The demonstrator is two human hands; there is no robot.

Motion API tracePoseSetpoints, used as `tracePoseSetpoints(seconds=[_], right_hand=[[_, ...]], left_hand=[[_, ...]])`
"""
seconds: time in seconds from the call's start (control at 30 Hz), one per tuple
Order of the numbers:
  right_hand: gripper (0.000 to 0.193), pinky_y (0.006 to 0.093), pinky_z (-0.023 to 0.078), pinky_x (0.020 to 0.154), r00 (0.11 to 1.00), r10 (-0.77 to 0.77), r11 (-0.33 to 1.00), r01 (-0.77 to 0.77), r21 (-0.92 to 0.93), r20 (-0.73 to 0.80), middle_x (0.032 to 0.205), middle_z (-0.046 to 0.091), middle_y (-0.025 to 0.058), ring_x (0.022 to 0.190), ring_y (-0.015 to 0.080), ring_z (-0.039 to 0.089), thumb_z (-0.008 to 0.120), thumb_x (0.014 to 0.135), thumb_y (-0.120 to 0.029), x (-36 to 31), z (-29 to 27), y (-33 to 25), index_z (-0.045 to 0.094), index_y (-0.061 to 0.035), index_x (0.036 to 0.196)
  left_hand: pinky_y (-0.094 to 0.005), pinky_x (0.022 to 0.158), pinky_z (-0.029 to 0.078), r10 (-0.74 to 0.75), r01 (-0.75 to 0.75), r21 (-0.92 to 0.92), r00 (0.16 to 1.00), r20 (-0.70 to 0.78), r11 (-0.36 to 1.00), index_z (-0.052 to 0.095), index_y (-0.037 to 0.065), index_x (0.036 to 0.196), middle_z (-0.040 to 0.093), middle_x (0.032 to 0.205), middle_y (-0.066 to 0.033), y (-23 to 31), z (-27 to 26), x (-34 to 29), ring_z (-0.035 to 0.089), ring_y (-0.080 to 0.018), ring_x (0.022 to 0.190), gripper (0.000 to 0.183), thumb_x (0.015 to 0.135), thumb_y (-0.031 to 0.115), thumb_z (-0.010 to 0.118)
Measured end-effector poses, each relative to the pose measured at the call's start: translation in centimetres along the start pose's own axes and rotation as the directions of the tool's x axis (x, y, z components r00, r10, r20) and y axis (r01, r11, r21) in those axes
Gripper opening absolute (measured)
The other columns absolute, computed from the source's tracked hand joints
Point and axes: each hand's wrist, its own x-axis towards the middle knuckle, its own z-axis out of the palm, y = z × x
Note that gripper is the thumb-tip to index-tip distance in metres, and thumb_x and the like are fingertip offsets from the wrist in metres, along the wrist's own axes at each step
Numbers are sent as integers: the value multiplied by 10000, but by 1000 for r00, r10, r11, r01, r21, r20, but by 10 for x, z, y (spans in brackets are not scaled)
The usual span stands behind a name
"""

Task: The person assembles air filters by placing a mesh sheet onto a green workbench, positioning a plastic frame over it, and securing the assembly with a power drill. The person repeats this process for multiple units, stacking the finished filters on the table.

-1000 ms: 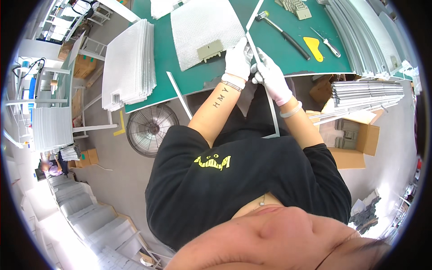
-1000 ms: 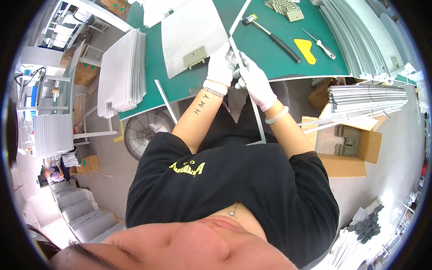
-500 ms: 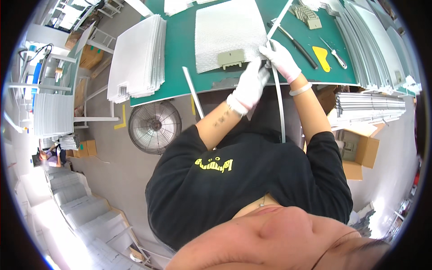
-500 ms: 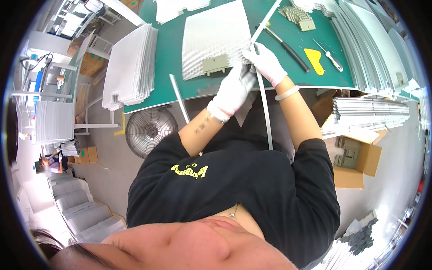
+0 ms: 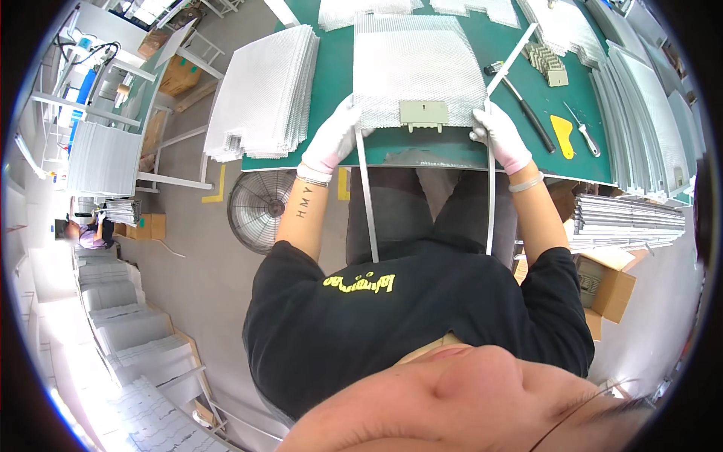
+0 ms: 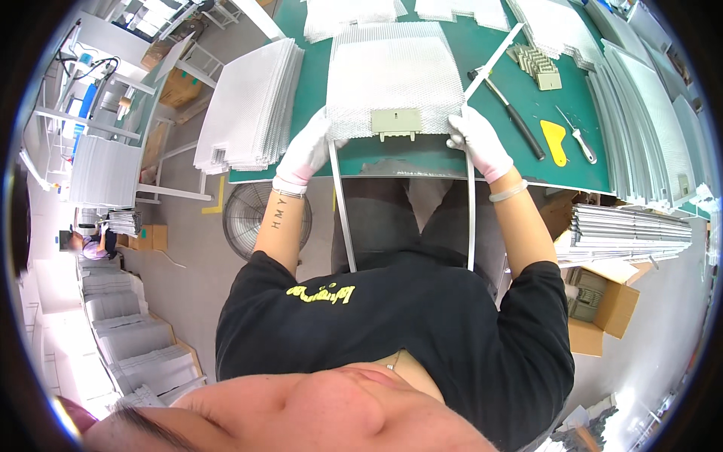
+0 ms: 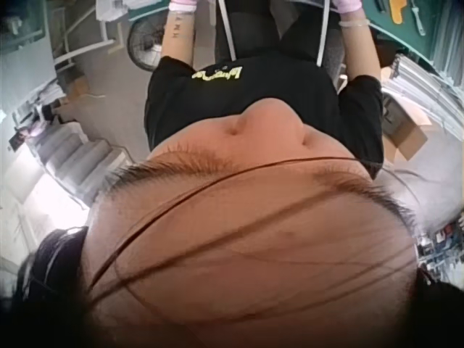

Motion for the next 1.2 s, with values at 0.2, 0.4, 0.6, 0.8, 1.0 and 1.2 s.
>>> tracePoseSetpoints(seconds=[0.2, 0.4, 0.6, 0.8, 1.0, 1.2], right_hand=[[176, 273, 491, 695, 991, -131, 991, 131, -17, 0, 808, 460, -49, 661, 56, 433, 588, 1005, -200, -22, -4, -15, 543, -76, 1121], [160, 289, 503, 709, 975, -223, 975, 223, -18, 4, 808, 475, -23, 679, 75, 459, 589, 1006, -188, -41, 15, -35, 545, -56, 1086], [201, 277, 497, 738, 943, -331, 927, 332, -172, 36, 826, 545, -8, 750, 94, 525, 611, 978, -177, -77, 53, -64, 564, -24, 1100], [272, 246, 358, 571, 804, -594, 728, 548, -411, 20, 706, 451, -66, 658, 32, 385, 676, 921, -79, -76, 80, -103, 460, -99, 758], [175, 201, 314, 527, 588, -808, 561, 742, -367, -47, 661, 422, -97, 614, -5, 350, 738, 926, -132, -38, 104, -155, 587, -49, 897], [203, 193, 334, 531, 543, -833, 529, 725, -440, -107, 687, 499, -96, 609, -10, 375, 721, 944, -129, -23, 78, -142, 643, -4, 1083]], left_hand=[[-248, 776, 512, 304, -178, 771, 952, -22, 612, 516, -62, 1402, 657, 1001, -38, -11, 24, -7, 593, -90, 821, 501, 939, 61, 661], [-264, 915, 468, 571, -436, 900, 740, 355, 5, 317, -34, 1536, 595, 1242, -83, -32, 37, -15, 571, -115, 1043, 629, 989, 71, 610], [-458, 1191, 297, 399, -431, 375, 902, 162, 821, 329, -23, 1522, 456, 1499, -147, -29, 60, -58, 417, -279, 1412, 706, 919, 164, 646], [-245, 768, 508, 690, -617, 575, 714, 121, 538, 477, -52, 1389, 644, 1186, -117, 5, 72, -83, 626, -147, 964, 471, 1019, 225, 566], [-206, 716, 428, 692, -687, 713, 583, 426, 140, 657, -30, 1073, 637, 909, 4, 67, 135, -14, 535, -54, 785, 146, 969, 68, 626], [-227, 705, 479, 768, -683, 730, 473, 431, 11, 658, -20, 1071, 661, 923, -21, 45, 150, 0, 571, -67, 791, 219, 859, -46, 706]])
